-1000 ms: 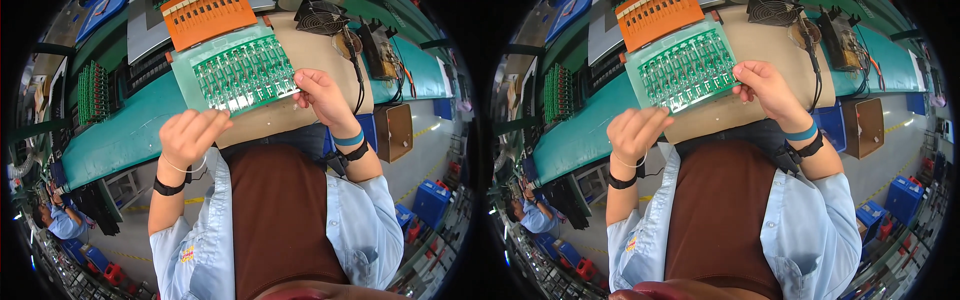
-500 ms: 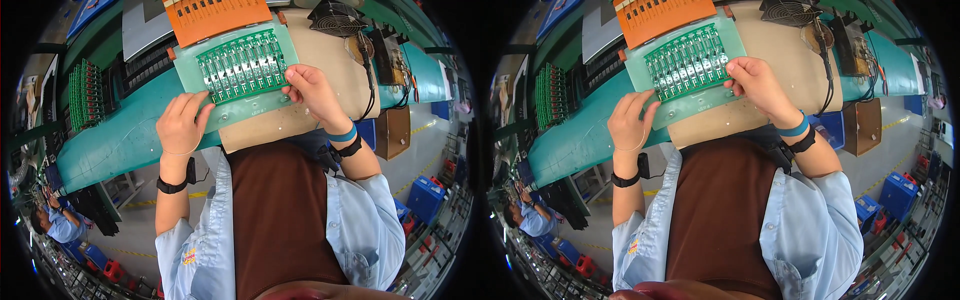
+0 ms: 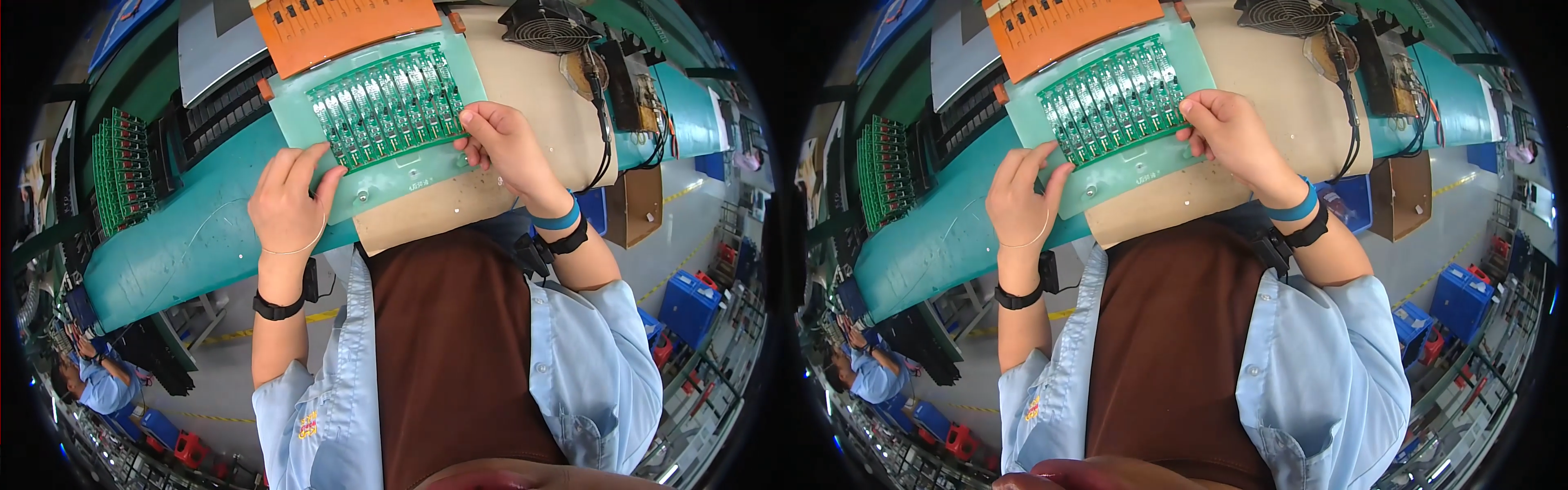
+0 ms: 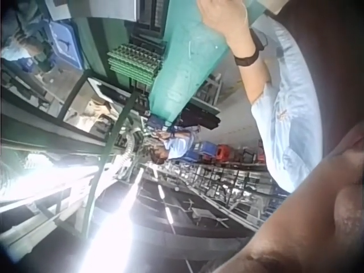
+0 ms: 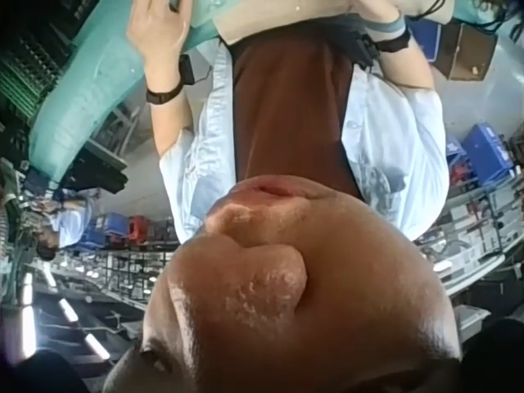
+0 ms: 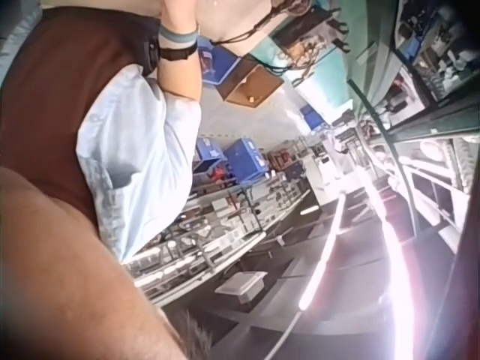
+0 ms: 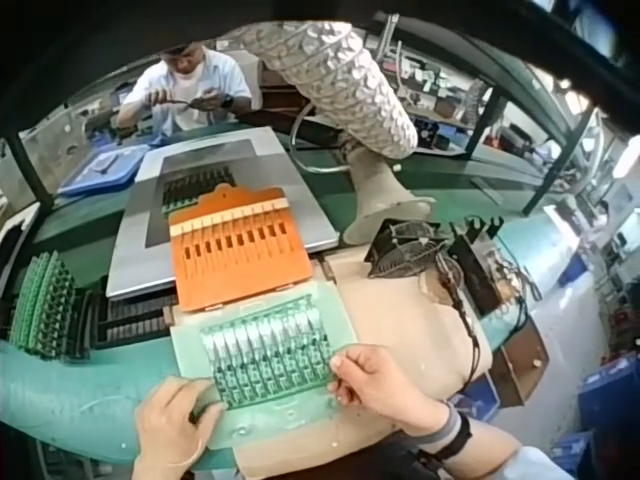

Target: Soldering electronic components onto a printed circuit board using a soldering iron.

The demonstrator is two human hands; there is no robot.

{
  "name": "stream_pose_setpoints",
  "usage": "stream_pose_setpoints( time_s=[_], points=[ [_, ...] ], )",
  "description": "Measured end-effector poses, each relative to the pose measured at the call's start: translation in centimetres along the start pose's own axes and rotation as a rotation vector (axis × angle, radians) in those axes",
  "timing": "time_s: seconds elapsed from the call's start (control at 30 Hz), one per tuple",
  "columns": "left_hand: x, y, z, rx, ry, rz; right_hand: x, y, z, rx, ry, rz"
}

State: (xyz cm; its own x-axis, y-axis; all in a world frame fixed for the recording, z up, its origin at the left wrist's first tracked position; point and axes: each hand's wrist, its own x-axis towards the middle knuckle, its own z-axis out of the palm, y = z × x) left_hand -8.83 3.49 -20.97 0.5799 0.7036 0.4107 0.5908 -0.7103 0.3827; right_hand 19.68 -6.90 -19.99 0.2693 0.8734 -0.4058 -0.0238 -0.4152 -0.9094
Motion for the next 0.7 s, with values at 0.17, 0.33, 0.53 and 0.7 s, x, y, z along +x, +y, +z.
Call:
stream_pose_setpoints(
  time_s=[0.17, 0.33, 0.53, 0.7],
  points=[
    [0.9, 0.8, -1.1, -0.025, -0.132, -0.139, 0.4, 0.9, 0.5, -0.407, 0.193, -0.199],
    [0.6, 0.8, -0.8, -0.011, -0.157, -0.158, 0.5, 0.9, 0.8, -0.681, 0.297, -0.422],
    [1.6, 1.3, -1.4, 0.047, -0.266, -0.193, 0.7, 1.0, 0.6, -0.792, 0.373, -0.525],
    [0.4, 2.1, -1.6, 0.047, -0.311, -0.203, 1.0, 0.1, 0.4, -0.819, 0.392, -0.595]
  ],
)
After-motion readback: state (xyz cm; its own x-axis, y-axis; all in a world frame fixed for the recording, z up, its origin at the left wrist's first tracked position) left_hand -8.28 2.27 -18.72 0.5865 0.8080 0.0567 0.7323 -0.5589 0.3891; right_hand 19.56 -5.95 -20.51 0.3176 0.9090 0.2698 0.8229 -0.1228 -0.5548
